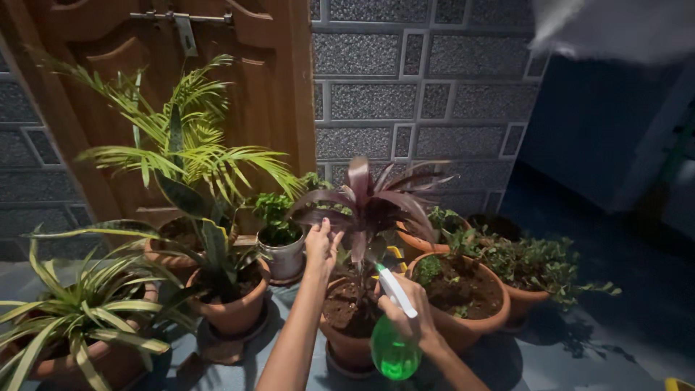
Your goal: The person sits on the floor among several potted plants, picking up fallen leaves, rearranging the soil in one pot by hand, and then using a spray bottle to mist the leaves of a plant.
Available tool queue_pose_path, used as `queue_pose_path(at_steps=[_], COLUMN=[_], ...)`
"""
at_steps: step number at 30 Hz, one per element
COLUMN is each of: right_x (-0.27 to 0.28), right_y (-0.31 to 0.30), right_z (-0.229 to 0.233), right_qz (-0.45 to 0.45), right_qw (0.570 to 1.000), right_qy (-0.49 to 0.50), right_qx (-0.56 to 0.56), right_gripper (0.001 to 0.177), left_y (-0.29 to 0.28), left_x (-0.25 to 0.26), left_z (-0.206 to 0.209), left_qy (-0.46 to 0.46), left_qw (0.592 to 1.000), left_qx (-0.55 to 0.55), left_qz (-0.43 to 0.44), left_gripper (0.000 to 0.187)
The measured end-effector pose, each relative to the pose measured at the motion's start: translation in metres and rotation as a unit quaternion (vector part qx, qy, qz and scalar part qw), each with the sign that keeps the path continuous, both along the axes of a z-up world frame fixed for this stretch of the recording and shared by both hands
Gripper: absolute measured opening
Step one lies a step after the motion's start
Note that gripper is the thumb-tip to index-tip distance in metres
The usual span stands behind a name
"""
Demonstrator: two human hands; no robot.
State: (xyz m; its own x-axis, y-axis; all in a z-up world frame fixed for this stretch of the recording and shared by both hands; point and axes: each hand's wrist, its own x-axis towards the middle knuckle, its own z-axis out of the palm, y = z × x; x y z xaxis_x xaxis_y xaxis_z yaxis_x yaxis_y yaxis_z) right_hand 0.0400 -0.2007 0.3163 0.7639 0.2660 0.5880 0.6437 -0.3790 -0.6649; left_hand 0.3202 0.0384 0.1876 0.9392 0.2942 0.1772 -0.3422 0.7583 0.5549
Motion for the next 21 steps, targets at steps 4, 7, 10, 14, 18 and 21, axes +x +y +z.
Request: queue_pose_path(at_steps=[4,7,10,14,18,21], right_x=[-0.002,-0.005,-0.006,-0.002,0.004,0.006], right_y=[0.001,0.003,0.006,0.013,0.018,0.017], right_z=[-0.001,0.001,0.002,-0.001,-0.005,-0.007], right_qz=[-0.015,0.0,0.014,0.038,0.035,0.039], right_qw=[0.999,1.0,0.999,0.999,0.999,0.998], right_qy=[0.034,0.019,0.043,0.035,0.012,-0.003], right_qx=[-0.004,-0.006,-0.023,0.014,0.016,0.045], right_gripper=[0.02,0.021,0.031,0.033,0.031,0.026], left_y=[-0.002,-0.008,-0.019,-0.034,-0.036,-0.028], left_x=[-0.01,-0.033,-0.056,-0.065,-0.065,-0.063], left_z=[0.011,0.03,0.048,0.061,0.067,0.066], left_qy=[0.004,0.005,-0.065,-0.027,-0.027,-0.065], left_qw=[1.0,1.0,0.995,0.986,0.99,0.969], left_qx=[0.001,0.008,0.05,0.096,0.06,0.144], left_qz=[0.005,0.015,0.054,0.137,0.125,0.192], left_gripper=[0.01,0.013,0.026,0.031,0.023,0.02])
